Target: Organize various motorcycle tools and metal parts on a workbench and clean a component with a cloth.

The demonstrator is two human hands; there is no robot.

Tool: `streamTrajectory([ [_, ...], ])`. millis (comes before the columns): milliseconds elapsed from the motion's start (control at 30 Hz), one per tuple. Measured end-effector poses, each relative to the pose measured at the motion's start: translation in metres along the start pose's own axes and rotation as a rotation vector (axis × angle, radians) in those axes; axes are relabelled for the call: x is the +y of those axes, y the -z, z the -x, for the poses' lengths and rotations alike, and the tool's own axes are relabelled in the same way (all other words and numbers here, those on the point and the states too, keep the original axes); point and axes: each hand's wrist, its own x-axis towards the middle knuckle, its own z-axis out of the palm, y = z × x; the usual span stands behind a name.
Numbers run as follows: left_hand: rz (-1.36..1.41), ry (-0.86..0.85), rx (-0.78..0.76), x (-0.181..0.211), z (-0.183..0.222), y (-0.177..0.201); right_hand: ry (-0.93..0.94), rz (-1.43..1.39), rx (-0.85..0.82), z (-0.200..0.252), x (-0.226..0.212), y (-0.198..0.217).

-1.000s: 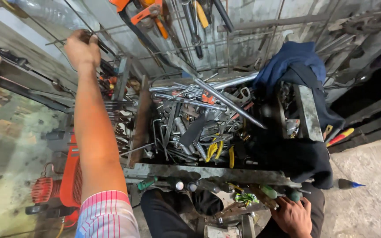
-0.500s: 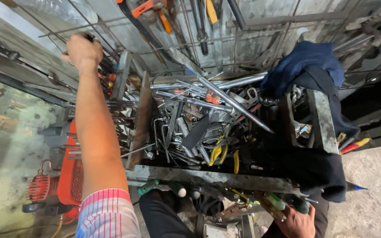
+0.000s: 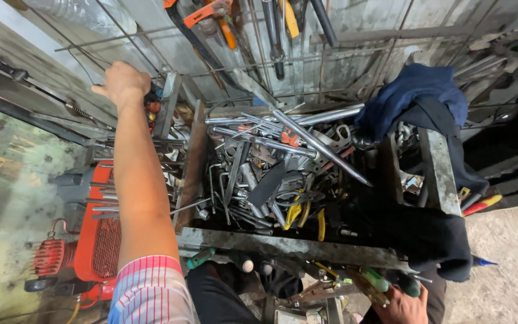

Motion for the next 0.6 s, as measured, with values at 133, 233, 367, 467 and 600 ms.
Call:
streamTrajectory([
  [133, -0.048, -0.011, -0.097, 0.000, -0.005, -0.002, 0.027, 0.128, -0.022, -0.018, -0.018, 0.019],
  [233, -0.115, -0.057, -0.173, -0.011, -0.022, -0.022, -0.030, 0.032, -0.038, 0.001, 0.004, -0.006],
  [367, -0.237, -0.209, -0.093, -0.017, -0.021, -0.024, -0.179, 0.165, -0.323, 0.007, 0.013, -0.017],
  [467, -0.222, -0.438, 0.075, 0.002, 0.013, -0.022, -0.314, 0.249, -0.587, -0.012, -0.020, 0.024],
  [600, 0.173, -0.938, 0.308, 0.057, 0.099, 0.012, -0.204, 0.156, -0.322, -0.024, -0.025, 0.032],
])
